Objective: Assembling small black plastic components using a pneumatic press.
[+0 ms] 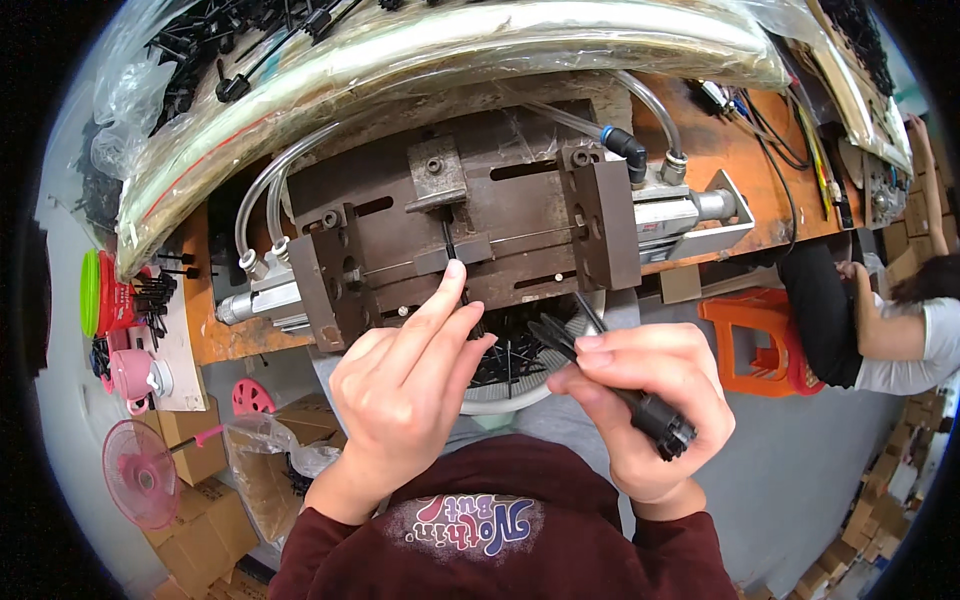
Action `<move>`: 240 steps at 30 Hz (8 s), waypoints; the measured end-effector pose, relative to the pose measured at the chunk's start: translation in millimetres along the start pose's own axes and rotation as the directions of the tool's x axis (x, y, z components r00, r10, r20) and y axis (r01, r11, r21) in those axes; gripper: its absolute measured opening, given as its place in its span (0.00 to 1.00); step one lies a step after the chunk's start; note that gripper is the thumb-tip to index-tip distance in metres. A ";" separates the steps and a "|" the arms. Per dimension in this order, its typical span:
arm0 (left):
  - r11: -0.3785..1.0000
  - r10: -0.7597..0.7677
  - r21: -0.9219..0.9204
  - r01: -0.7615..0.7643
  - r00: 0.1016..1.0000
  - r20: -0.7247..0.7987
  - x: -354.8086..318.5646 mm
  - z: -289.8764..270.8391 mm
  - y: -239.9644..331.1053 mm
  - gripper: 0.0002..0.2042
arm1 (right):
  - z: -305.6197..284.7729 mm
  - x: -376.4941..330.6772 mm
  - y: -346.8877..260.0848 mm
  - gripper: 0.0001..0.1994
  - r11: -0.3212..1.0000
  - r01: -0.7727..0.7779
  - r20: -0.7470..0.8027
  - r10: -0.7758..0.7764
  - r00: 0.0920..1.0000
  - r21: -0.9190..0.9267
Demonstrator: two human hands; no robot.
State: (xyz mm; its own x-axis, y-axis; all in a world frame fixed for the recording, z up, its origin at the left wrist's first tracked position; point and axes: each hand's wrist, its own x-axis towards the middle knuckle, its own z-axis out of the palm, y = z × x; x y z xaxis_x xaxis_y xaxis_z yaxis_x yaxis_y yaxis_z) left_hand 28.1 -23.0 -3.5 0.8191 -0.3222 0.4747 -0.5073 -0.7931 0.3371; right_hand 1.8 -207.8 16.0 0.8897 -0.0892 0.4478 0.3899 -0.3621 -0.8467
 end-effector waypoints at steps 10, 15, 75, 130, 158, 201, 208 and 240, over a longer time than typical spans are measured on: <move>1.000 -0.026 -0.006 0.026 0.999 0.038 1.9 -3.5 2.0 0.12 | 2.3 -3.1 5.0 0.21 0.911 0.358 0.075 -0.350 0.934 -0.204; 0.995 -0.026 -0.099 0.023 0.999 -0.029 0.3 -1.3 -2.0 0.14 | 4.3 -3.8 15.0 0.21 0.818 0.491 0.143 -0.470 0.871 -0.299; 0.750 -0.049 -0.657 0.080 0.997 0.065 -8.6 -36.7 4.5 0.20 | 15.6 0.5 15.1 0.20 0.658 0.659 0.245 -0.615 0.750 -0.364; 0.681 -0.204 -0.588 0.436 0.884 0.420 -22.8 -50.9 -8.8 0.29 | 49.2 16.2 23.6 0.07 0.730 0.544 0.475 -0.337 0.813 -0.414; 0.297 -0.268 -0.726 0.620 0.784 0.560 -33.7 -36.3 14.5 0.15 | 34.2 9.6 0.6 0.05 0.681 -0.512 0.457 0.283 0.844 0.524; 0.984 -0.177 -0.083 0.159 0.779 -0.601 -20.3 -118.5 -42.0 0.06 | 21.7 -18.4 9.6 0.06 0.927 -0.071 0.153 0.015 0.988 0.367; 0.920 -0.384 -0.195 0.341 0.681 -0.624 -29.8 -158.9 -86.5 0.10 | 26.6 -15.4 3.3 0.05 0.972 -0.074 0.238 0.019 0.971 0.223; 0.852 -0.466 -0.099 0.514 0.656 -0.594 -52.7 -179.1 -196.1 0.07 | 39.5 -45.2 14.3 0.04 0.988 -0.136 0.308 0.109 0.945 0.068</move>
State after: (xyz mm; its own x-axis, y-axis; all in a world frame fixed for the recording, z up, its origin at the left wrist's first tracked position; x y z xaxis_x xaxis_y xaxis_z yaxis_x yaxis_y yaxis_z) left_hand 36.5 242.0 51.0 0.6149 0.4646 0.6372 -0.0373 -0.7900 0.6120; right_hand -23.5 -172.3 -27.6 0.9566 0.1621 0.2422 0.2802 -0.2822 -0.9175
